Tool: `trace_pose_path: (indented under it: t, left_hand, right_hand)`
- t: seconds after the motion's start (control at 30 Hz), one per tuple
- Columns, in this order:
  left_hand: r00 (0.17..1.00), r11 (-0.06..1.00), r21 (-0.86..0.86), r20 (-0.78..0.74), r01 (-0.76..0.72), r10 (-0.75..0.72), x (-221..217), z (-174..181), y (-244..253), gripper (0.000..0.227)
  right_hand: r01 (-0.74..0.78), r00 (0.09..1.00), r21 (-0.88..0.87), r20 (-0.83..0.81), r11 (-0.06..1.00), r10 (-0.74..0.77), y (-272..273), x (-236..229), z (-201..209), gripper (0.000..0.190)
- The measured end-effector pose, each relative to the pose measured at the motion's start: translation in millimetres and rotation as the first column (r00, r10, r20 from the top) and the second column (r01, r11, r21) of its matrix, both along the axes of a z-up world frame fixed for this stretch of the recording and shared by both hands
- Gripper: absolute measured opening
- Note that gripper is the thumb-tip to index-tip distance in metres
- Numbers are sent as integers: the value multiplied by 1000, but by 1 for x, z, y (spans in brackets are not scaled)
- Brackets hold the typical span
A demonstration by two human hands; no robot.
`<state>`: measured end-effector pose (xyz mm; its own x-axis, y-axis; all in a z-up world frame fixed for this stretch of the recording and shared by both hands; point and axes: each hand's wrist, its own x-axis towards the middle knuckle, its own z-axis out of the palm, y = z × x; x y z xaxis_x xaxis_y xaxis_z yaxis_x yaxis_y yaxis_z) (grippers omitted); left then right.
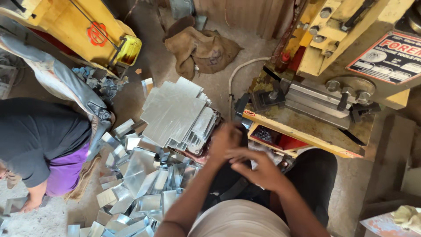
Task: The person sits in a workshop and repeatedly places rectangular metal sheets into a yellow hydraulic press machine. They align each sheet under the press, activate the machine to flatten or emboss the metal, and then remove the processed sheet to place it on a growing stack to the left.
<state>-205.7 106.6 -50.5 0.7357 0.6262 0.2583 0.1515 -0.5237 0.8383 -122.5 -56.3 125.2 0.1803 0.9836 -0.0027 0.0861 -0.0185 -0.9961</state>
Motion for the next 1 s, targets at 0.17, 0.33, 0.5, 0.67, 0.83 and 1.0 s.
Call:
trace_pose_path:
  t: [0.17, 0.33, 0.5, 0.67, 0.83, 1.0]
  left_hand:
    - [879, 768, 506, -41, -392, 475, -46, 45, 136, 57]
    - [516, 764, 447, -565, -464, 644, -92, 69, 223, 73]
    - [527, 776, 498, -571, -387, 629, -102, 64, 251, 53]
    - [581, 741, 514, -470, -432, 665, -87, 50, 221, 59]
    - [592, 689, 600, -402, -406, 698, -80, 37, 188, 77]
    - [598, 747, 559, -476, -361, 645, -64, 49, 136, 81]
  right_hand:
    - [321, 914, -12, -259, 947, -313, -38, 34, -28, 34]
    - [458, 856, -38, -249, 888, -452, -78, 47, -60, 35]
    - [537, 800, -102, -255, 837, -544, -104, 53, -88, 35]
    - [612, 732, -160, -256, 775, -631, -123, 54, -97, 34]
    - [627, 718, -151, -269, 764, -642, -121, 55, -100, 31]
    - [590, 742, -144, -291, 794, -604, -107, 51, -102, 31]
